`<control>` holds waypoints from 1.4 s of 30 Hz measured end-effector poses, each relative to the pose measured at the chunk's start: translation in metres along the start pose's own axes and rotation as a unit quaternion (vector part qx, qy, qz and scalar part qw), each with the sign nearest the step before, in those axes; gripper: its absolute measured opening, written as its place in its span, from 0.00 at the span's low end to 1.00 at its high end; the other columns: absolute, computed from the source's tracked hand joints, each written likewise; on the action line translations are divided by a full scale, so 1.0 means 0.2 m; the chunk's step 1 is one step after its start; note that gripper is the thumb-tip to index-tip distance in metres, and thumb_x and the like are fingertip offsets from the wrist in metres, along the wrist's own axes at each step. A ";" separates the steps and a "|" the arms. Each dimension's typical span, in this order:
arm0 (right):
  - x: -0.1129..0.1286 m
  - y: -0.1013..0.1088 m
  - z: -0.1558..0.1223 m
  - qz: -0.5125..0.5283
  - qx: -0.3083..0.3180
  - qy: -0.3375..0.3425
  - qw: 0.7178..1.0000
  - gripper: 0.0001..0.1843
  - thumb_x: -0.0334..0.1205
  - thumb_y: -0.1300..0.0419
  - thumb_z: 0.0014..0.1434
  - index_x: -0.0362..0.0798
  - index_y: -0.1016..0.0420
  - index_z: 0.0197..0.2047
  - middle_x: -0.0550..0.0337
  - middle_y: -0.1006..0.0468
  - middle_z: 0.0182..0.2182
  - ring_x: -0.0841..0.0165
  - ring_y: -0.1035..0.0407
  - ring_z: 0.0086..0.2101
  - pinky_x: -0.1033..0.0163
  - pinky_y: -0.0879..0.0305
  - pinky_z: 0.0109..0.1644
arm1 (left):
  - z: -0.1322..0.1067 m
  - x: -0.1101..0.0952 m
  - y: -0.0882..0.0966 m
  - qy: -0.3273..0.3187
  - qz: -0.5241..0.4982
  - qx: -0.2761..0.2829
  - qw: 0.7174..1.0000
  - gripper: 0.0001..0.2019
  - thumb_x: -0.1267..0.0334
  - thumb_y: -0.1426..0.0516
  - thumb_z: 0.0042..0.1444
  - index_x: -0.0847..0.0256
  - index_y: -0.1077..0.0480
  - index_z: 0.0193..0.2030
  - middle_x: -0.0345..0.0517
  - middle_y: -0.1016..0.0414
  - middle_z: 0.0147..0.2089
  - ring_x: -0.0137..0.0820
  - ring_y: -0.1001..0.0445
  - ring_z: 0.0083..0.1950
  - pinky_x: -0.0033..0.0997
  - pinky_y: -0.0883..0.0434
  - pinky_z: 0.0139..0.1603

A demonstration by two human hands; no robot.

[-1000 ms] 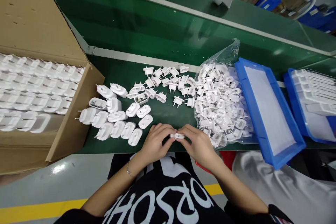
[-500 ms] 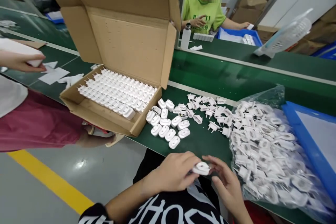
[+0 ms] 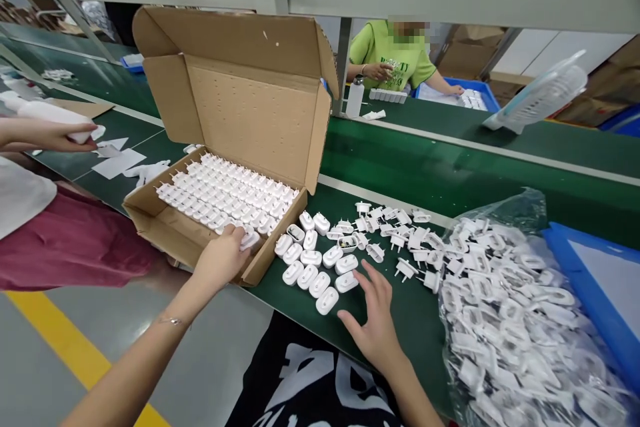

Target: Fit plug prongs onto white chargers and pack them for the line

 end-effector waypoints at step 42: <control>1.49 -1.24 1.22 -0.062 0.367 0.496 0.785 0.32 0.38 0.32 0.50 0.42 0.42 0.54 0.51 0.29 0.51 0.62 0.31 0.46 0.64 0.35 0.44 | -0.61 0.94 0.02 0.165 -0.408 -0.306 0.844 0.29 0.49 0.47 0.59 0.56 0.46 0.64 0.55 0.35 0.61 0.44 0.36 0.62 0.53 0.38 0.62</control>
Point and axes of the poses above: each hand's wrist, its own z-axis towards the middle knuckle, its own y-axis out of the back of the hand, x = y × z, the point moved 7 cm from there along z, towards the middle knuckle
